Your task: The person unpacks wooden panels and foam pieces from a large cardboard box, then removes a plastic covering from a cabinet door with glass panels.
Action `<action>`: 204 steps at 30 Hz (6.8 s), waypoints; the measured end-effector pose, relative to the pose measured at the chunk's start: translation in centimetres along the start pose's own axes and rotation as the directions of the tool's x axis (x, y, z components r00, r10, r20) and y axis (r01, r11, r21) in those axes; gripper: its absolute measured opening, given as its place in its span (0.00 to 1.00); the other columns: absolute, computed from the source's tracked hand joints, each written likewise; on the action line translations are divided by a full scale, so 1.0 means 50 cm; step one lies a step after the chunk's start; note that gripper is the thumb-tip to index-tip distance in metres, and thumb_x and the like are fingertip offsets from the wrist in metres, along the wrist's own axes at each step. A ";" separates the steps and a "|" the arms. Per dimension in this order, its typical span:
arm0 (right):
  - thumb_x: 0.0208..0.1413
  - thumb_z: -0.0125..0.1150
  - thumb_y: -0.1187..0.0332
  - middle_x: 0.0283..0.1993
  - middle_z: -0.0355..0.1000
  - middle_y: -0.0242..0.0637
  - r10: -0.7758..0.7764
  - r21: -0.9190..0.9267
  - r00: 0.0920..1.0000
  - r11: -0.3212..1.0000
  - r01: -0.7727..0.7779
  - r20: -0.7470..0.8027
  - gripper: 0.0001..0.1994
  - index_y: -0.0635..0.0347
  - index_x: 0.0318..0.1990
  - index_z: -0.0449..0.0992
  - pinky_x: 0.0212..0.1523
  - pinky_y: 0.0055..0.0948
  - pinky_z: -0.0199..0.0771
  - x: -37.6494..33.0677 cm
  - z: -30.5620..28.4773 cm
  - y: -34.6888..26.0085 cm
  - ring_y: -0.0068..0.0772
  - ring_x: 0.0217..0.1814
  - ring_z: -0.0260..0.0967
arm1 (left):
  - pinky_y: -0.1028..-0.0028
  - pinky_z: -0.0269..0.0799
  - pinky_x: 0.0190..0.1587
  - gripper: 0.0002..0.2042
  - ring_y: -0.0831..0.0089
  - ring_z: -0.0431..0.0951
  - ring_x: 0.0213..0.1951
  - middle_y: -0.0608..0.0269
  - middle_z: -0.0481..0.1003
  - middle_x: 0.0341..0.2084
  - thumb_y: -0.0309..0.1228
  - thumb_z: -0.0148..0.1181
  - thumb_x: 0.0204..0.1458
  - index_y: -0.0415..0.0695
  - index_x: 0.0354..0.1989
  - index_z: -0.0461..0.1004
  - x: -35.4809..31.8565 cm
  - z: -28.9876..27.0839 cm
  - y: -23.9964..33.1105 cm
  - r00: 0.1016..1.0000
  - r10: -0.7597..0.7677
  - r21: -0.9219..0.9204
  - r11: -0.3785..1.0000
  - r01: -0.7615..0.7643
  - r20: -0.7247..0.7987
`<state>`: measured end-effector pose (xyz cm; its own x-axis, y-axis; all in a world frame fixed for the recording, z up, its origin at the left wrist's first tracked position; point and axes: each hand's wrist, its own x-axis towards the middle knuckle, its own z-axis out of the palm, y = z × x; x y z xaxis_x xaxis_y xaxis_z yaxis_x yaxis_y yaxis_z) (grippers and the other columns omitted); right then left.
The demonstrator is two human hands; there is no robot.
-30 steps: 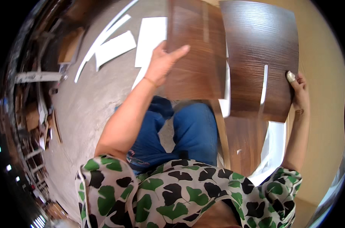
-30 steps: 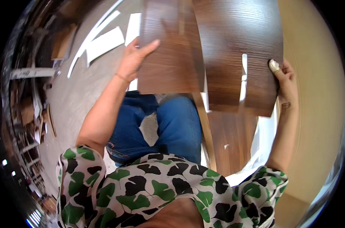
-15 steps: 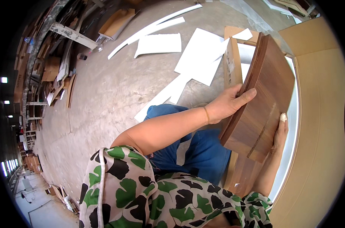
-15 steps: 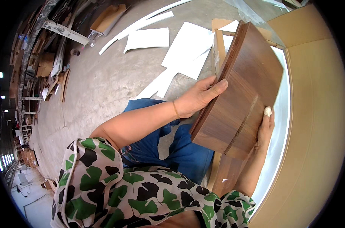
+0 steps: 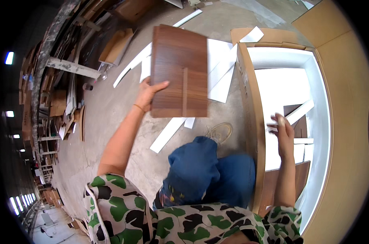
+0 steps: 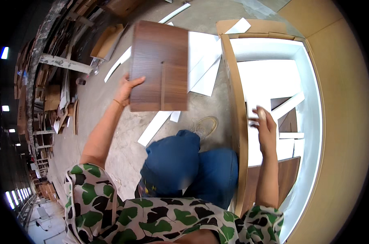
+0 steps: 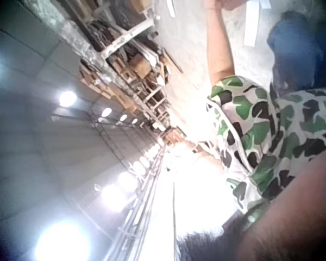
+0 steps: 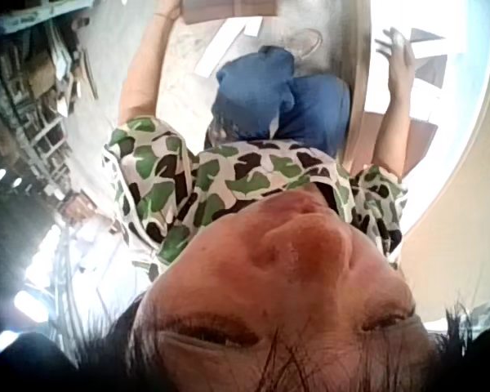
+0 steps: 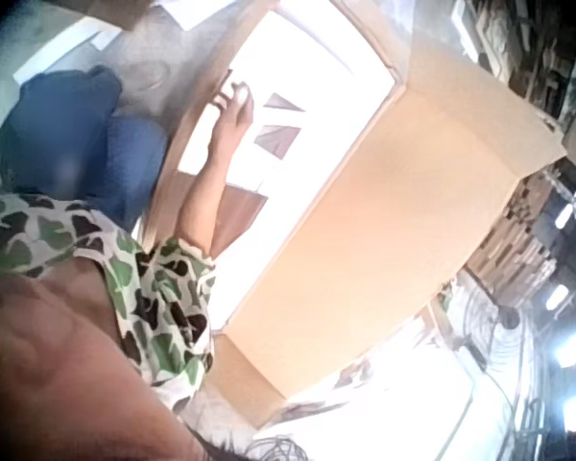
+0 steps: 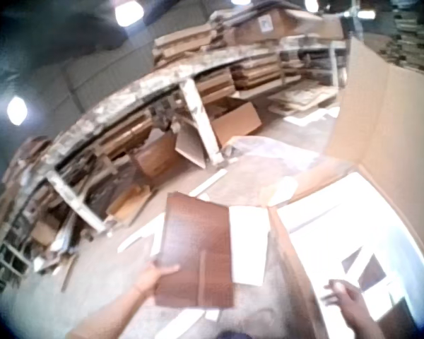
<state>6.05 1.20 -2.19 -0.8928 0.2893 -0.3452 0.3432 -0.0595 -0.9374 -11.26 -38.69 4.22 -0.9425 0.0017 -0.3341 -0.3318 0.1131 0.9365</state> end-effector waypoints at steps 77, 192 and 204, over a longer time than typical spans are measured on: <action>0.43 0.63 0.49 0.55 0.61 0.53 -0.097 -0.071 0.954 0.994 0.080 -0.284 0.36 0.61 0.57 0.62 0.53 0.38 0.63 -0.013 -0.083 0.096 0.44 0.56 0.60 | 0.74 0.67 0.43 0.32 0.69 0.70 0.41 0.54 0.68 0.40 0.31 0.67 0.37 0.32 0.49 0.58 -0.220 0.478 -0.001 0.947 -0.104 0.008 0.994 0.106 0.305; 0.53 0.45 0.61 0.31 0.70 0.57 -0.197 -0.617 0.979 0.766 0.184 0.047 0.16 0.66 0.28 0.74 0.39 0.46 0.68 0.287 0.395 0.223 0.59 0.37 0.68 | 0.69 0.67 0.46 0.36 0.69 0.71 0.43 0.56 0.71 0.42 0.51 0.66 0.38 0.28 0.45 0.68 -0.203 -0.385 -0.508 0.510 -0.334 -0.210 0.935 0.286 -0.793; 0.48 0.51 0.61 0.47 0.68 0.53 0.018 -0.715 0.996 0.698 0.047 0.084 0.20 0.62 0.47 0.68 0.49 0.43 0.67 0.484 0.363 0.178 0.52 0.50 0.66 | 0.70 0.64 0.50 0.33 0.68 0.69 0.46 0.54 0.70 0.44 0.47 0.64 0.42 0.28 0.46 0.68 0.102 -0.314 -0.638 0.607 -0.332 -0.190 0.939 0.287 -0.722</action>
<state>-17.78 -9.65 -19.74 -0.9076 0.2073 -0.3651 0.4060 0.6551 -0.6372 -6.12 -57.90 -25.72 -0.4908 -0.7538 -0.4369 -0.5891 -0.0823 0.8038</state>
